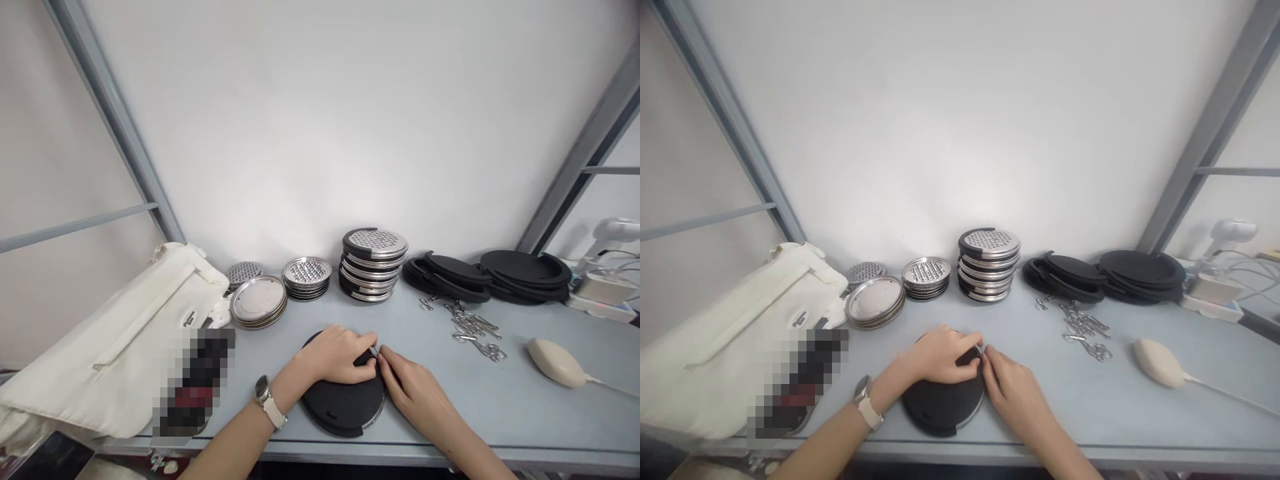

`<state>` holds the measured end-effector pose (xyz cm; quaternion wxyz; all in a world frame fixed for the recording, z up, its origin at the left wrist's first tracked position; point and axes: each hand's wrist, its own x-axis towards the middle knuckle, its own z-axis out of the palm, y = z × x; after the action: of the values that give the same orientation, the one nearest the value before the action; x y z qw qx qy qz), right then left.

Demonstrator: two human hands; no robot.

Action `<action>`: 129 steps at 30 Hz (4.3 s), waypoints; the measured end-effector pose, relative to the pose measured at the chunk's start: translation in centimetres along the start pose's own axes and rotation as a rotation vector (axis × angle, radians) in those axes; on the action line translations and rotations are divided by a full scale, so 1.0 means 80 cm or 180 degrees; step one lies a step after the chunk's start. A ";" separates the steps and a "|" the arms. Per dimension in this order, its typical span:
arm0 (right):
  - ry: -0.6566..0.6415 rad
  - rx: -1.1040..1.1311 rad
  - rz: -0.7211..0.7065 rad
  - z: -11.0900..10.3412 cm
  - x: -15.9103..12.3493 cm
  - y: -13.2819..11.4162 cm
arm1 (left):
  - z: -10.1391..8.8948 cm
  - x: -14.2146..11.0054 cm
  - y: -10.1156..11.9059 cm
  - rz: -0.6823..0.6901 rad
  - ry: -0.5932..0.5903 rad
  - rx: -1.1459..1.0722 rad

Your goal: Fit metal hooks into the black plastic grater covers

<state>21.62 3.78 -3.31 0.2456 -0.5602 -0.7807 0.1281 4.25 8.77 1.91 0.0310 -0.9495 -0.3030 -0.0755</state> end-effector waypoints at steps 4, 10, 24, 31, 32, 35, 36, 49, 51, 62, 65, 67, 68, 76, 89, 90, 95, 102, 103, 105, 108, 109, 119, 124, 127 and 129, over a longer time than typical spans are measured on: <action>-0.0019 0.0012 0.0006 0.002 0.000 0.001 | 0.001 0.000 -0.001 0.0019 0.0036 0.0009; -0.0010 0.0038 0.0006 0.002 0.000 0.001 | 0.001 0.000 -0.001 0.0037 0.0060 0.0061; 0.0012 -0.0031 -0.0011 0.002 0.001 0.002 | 0.000 0.001 0.000 -0.0012 -0.0011 0.0006; -0.0047 -0.0013 0.0024 -0.001 0.000 -0.002 | 0.000 0.001 0.000 0.0000 -0.0001 0.0026; -0.0054 -0.0015 0.0034 -0.002 0.000 -0.002 | 0.000 0.001 0.000 -0.0011 -0.0007 0.0015; -0.0073 -0.0010 0.0058 -0.003 0.000 -0.003 | 0.000 0.000 0.000 -0.0015 -0.0028 -0.0023; -0.0070 -0.0014 0.0060 -0.003 0.001 -0.003 | 0.001 0.000 0.000 -0.0012 -0.0033 -0.0028; 0.0024 -0.0062 -0.0013 -0.007 -0.001 -0.007 | -0.002 -0.001 0.002 -0.0036 -0.0084 0.0074; 0.0041 -0.0042 -0.0025 -0.007 -0.001 -0.008 | -0.003 -0.001 0.003 -0.0048 -0.0098 0.0092; 0.0072 -0.0139 0.0006 -0.002 -0.001 -0.005 | -0.006 -0.002 0.004 -0.0057 -0.0053 0.0140; 0.0098 -0.0147 -0.0004 -0.002 0.000 -0.005 | -0.006 -0.002 0.005 -0.0058 -0.0042 0.0201; 0.0116 -0.0143 -0.0014 -0.003 0.000 -0.005 | -0.006 -0.002 0.005 -0.0065 -0.0044 0.0233; 0.0122 -0.0133 -0.0021 -0.004 0.000 -0.006 | -0.006 -0.002 0.005 -0.0074 -0.0041 0.0243; 0.0076 0.0029 -0.0005 -0.008 -0.003 -0.010 | -0.007 -0.002 0.006 -0.0121 -0.0059 0.0220; 0.0033 -0.0094 0.0036 -0.004 -0.002 -0.006 | -0.007 -0.002 0.005 -0.0049 -0.0067 0.0232; 0.0033 -0.0095 0.0040 -0.005 -0.002 -0.006 | -0.007 -0.002 0.005 -0.0055 -0.0079 0.0225; -0.0003 -0.0110 0.0049 -0.006 0.000 -0.007 | -0.006 -0.001 0.005 -0.0042 -0.0063 0.0201; 0.0036 -0.0068 0.0047 -0.005 0.000 -0.006 | -0.006 -0.002 0.004 0.0018 -0.0053 0.0235; 0.0041 -0.0056 0.0045 -0.005 0.000 -0.006 | -0.006 -0.003 0.004 0.0030 -0.0042 0.0251; 0.0048 -0.0025 0.0032 -0.006 0.000 -0.006 | -0.006 -0.003 0.003 0.0064 -0.0014 0.0272; 0.0032 0.0005 0.0022 -0.006 0.000 -0.006 | -0.005 -0.003 0.003 0.0076 0.0021 0.0289; 0.0028 0.0013 0.0027 -0.006 0.000 -0.007 | -0.004 -0.003 0.003 0.0071 0.0024 0.0284; -0.0013 0.0022 0.0025 -0.004 -0.002 -0.005 | -0.003 -0.003 0.003 0.0043 -0.0027 0.0252; -0.0064 0.0019 0.0086 -0.005 -0.002 -0.006 | -0.003 -0.003 0.003 0.0021 -0.0035 0.0281; -0.0075 0.0017 0.0105 -0.006 -0.001 -0.009 | -0.003 -0.003 0.003 0.0008 -0.0070 0.0262; -0.0070 0.0015 0.0111 -0.006 -0.001 -0.011 | -0.003 -0.003 0.003 0.0029 -0.0067 0.0266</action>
<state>21.22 3.41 -2.49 0.2361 -0.5717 -0.7731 0.1403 4.16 8.43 2.13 0.0678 -0.9495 -0.3019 -0.0527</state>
